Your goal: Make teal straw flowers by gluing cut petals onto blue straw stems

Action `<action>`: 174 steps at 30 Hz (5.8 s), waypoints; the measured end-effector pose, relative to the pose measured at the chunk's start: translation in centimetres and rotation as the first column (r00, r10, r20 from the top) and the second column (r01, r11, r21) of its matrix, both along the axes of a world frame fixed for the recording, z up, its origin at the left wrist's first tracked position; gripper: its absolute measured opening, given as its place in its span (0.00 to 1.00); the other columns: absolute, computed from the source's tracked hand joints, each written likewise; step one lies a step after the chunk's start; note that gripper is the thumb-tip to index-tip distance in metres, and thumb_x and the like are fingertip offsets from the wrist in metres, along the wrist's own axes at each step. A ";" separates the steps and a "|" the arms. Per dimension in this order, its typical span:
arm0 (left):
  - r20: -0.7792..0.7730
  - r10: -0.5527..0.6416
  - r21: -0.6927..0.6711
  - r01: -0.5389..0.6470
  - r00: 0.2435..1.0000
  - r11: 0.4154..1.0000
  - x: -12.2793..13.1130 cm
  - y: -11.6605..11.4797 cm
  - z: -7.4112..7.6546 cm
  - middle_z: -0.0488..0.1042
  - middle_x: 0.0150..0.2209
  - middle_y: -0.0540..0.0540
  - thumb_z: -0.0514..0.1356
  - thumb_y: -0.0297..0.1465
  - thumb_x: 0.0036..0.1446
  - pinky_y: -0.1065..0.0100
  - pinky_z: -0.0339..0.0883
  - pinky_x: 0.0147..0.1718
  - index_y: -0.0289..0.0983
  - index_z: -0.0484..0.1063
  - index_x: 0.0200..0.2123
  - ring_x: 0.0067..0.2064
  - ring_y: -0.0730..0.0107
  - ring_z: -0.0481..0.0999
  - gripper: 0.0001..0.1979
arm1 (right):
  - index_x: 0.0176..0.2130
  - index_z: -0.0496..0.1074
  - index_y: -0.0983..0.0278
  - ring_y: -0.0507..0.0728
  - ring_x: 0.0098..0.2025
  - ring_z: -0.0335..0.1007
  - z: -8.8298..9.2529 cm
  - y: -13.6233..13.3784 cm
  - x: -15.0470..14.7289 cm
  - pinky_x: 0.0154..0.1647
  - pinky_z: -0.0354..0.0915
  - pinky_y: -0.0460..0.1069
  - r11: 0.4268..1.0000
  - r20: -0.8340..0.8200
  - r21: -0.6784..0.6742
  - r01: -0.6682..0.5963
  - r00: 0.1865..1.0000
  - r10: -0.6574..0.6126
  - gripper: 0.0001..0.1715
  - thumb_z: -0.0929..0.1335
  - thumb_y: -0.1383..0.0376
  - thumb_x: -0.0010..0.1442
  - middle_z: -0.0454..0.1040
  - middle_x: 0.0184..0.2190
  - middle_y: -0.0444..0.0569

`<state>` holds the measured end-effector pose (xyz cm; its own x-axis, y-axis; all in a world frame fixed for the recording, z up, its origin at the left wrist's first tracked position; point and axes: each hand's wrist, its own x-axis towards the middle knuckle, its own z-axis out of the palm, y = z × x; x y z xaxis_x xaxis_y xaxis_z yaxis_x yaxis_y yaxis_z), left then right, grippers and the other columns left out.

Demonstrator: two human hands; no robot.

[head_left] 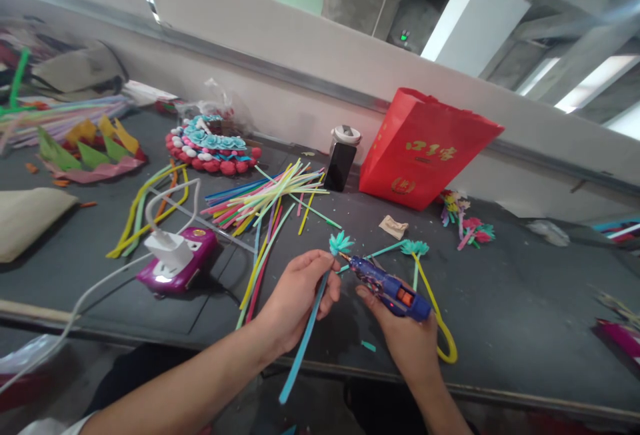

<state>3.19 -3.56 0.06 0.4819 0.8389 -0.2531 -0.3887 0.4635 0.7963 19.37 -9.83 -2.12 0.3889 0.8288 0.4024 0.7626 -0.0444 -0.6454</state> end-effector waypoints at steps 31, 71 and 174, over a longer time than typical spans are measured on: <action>0.012 0.245 0.102 -0.245 0.969 0.964 -1.5 1.8 1.5 0.64 0.17 0.55 0.58 0.32 0.56 0.74 0.51 0.14 0.36 0.67 0.31 0.16 0.78 0.57 0.05 | 0.46 0.65 0.64 0.63 0.43 0.68 -2.6 1.7 -3.2 0.45 0.66 0.57 0.968 0.090 -0.195 -0.156 0.980 0.176 0.22 0.70 0.67 0.50 0.71 0.39 0.52; 0.107 -0.160 -0.179 0.178 0.981 0.968 0.0 -0.2 -0.1 0.67 0.18 0.52 0.53 0.30 0.59 0.77 0.45 0.09 0.32 0.71 0.31 0.11 0.82 0.57 0.10 | 0.28 0.71 0.63 0.48 0.19 0.57 1.7 -1.4 1.6 0.20 0.56 0.43 0.963 -0.305 -0.073 -0.258 0.926 0.225 0.07 0.68 0.63 0.56 0.69 0.21 0.40; -0.079 -0.174 0.053 0.179 0.981 0.982 1.1 -2.0 -0.2 0.64 0.16 0.56 0.57 0.35 0.56 0.79 0.46 0.09 0.37 0.66 0.27 0.12 0.82 0.56 0.09 | 0.43 0.69 0.61 0.61 0.49 0.69 1.4 0.3 0.2 0.50 0.65 0.58 0.946 0.043 0.257 -0.197 0.980 0.192 0.14 0.70 0.63 0.56 0.72 0.44 0.51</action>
<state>4.29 -5.56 -0.16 0.6056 0.7569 -0.2457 -0.2438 0.4704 0.8481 19.56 -9.56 -0.71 0.2218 0.7538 0.6185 0.7508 0.2727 -0.6017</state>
